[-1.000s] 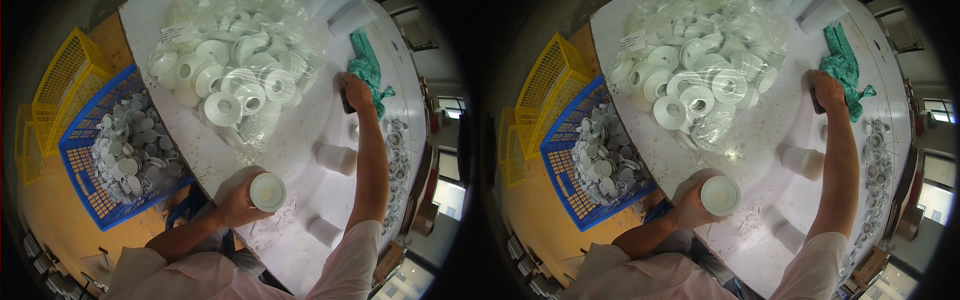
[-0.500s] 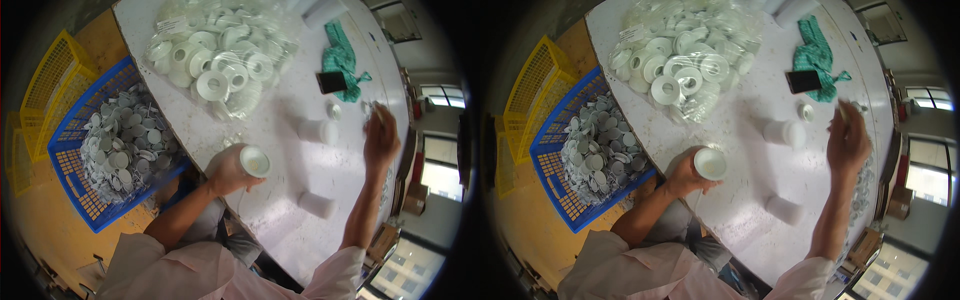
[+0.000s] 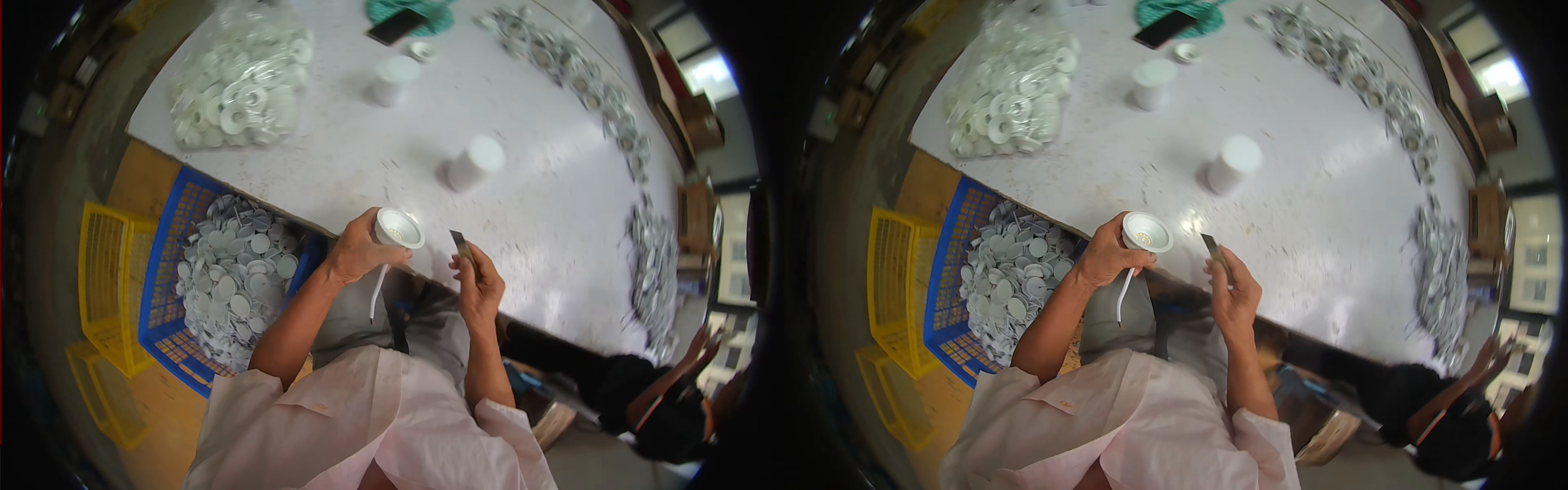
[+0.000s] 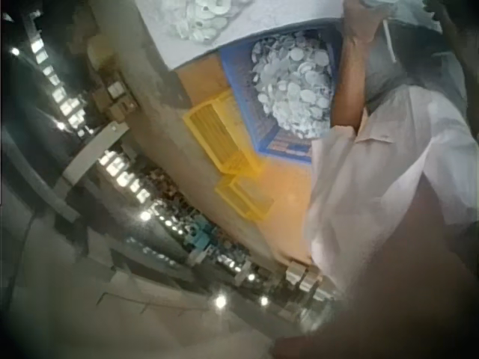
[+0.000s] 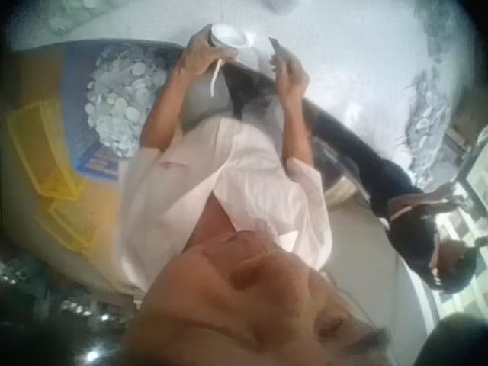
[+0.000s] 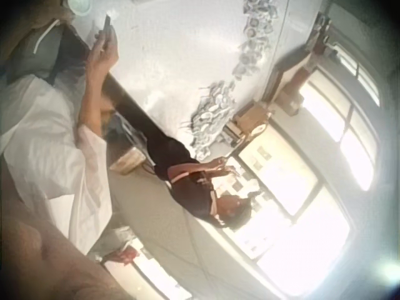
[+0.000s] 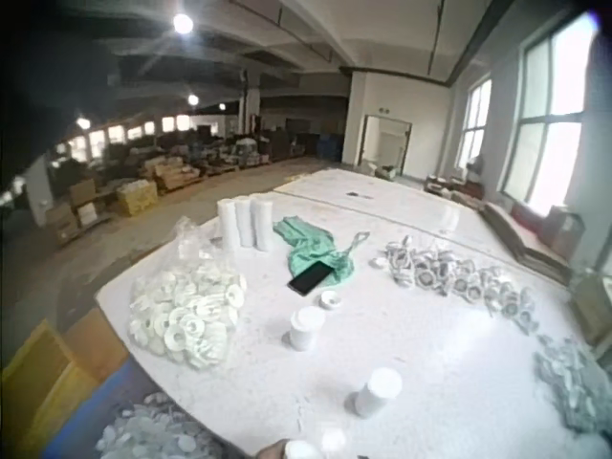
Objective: The person assembles light fixtures by taking lamp bases from a basket, taking circular covers from a stack, pressing each cover onto a base by hand, and placing the assembled lights onto the table.
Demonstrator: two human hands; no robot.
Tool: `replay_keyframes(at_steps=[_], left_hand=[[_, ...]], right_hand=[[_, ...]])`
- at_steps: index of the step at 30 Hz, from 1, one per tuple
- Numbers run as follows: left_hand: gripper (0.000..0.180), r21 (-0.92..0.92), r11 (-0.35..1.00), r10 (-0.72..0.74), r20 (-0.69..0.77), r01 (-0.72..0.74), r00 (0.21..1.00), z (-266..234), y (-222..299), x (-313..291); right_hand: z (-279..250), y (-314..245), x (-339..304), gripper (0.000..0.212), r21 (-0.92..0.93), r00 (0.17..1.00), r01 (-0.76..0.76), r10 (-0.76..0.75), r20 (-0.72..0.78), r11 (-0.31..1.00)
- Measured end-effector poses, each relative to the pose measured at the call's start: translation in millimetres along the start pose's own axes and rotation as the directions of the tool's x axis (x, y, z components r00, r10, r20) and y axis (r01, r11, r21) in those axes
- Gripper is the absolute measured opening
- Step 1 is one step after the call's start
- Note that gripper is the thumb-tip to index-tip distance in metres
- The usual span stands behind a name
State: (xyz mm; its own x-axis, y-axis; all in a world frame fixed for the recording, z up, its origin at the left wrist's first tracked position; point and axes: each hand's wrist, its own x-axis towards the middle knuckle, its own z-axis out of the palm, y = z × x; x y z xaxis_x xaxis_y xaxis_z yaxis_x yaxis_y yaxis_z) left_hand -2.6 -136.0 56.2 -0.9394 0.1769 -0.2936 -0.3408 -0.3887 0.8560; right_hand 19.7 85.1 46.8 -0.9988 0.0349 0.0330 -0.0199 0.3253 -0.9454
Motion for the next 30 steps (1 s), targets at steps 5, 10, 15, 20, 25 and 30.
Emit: replay_keyframes(at_steps=[5,10,15,20,25,30], left_hand=[[0.042,0.117,0.988,-0.125,0.180,0.105,0.976,23.3,-31.3,7.0],[0.039,0.218,0.964,-0.195,0.191,0.152,0.962,30.8,-53.2,16.3],[0.038,0.268,0.952,-0.199,0.170,0.149,0.965,36.5,-51.2,13.1],[0.038,0.300,0.940,-0.215,0.145,0.164,0.966,42.9,-49.0,14.5],[0.038,0.314,0.935,-0.214,0.134,0.163,0.968,45.1,-47.3,16.2],[0.039,0.306,0.935,-0.225,0.126,0.178,0.966,43.7,-47.7,16.3]], right_hand=[[-17.7,28.7,-3.5,0.022,-0.153,0.925,0.352,-0.368,-0.091,0.923],[-21.9,47.9,-3.5,0.025,-0.171,0.920,0.376,-0.388,-0.047,0.911],[-21.4,51.0,-3.7,0.027,-0.161,0.930,0.365,-0.365,0.028,0.917],[-19.5,54.5,-2.1,0.024,-0.216,0.920,0.382,-0.392,-0.003,0.899],[-19.1,57.2,-0.2,0.023,-0.230,0.912,0.401,-0.410,0.009,0.887],[-18.4,54.6,0.4,0.023,-0.231,0.913,0.399,-0.407,0.013,0.887]])
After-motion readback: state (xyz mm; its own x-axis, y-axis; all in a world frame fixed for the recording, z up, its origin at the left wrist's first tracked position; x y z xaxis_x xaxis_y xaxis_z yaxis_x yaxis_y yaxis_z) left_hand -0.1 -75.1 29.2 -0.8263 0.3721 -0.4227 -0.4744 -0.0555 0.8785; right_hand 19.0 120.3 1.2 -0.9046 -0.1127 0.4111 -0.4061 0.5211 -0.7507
